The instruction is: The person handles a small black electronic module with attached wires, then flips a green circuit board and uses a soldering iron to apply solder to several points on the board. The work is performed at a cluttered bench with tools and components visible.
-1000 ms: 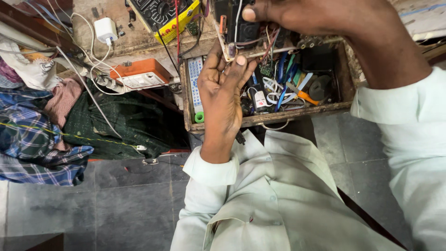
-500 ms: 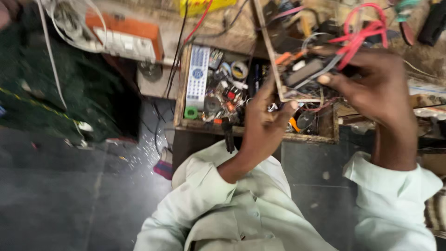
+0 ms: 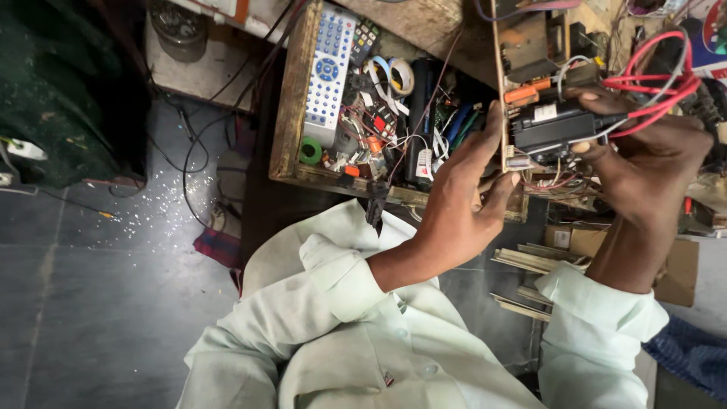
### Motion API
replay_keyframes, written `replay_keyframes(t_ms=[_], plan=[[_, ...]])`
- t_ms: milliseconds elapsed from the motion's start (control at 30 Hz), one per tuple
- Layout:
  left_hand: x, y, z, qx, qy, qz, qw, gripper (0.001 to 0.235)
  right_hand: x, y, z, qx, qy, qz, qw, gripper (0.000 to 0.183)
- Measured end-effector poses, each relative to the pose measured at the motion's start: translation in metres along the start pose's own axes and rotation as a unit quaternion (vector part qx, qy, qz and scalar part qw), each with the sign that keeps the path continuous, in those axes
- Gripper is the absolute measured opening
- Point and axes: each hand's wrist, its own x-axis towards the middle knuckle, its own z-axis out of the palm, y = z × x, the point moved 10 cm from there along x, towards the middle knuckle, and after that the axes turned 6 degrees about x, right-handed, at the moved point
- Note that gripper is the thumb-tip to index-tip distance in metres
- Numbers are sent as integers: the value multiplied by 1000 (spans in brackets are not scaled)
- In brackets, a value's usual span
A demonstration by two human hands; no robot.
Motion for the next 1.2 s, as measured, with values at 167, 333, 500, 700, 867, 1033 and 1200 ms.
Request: replay_keyframes(t_ms=[167, 333, 500, 700, 867, 1033, 1200], plan=[[-2, 0, 1, 9, 18, 18, 1000, 71, -4, 3, 1, 41, 5, 9, 999, 40], [-4, 0, 3, 5, 22, 18, 1000, 71, -7, 5, 1, 66, 7, -24, 997, 40], [-4, 0, 3, -5, 9, 5, 1000, 69, -12, 17, -1, 90, -5, -54, 994, 37], [-12, -17, 8, -119, -33, -72, 990, 64, -28, 35, -4, 56, 38, -38, 997, 34], [-17, -32, 0, -80, -18, -34, 996, 48, -46, 37, -2, 71, 70, -27, 995, 34], [-18, -66, -2, -176, -18, -68, 982, 43, -46, 34, 12, 63, 55, -3, 997, 33], [-21, -89, 5, -293, -31, -149, 944, 48, -41, 25, 29, 76, 28, 62, 995, 33]])
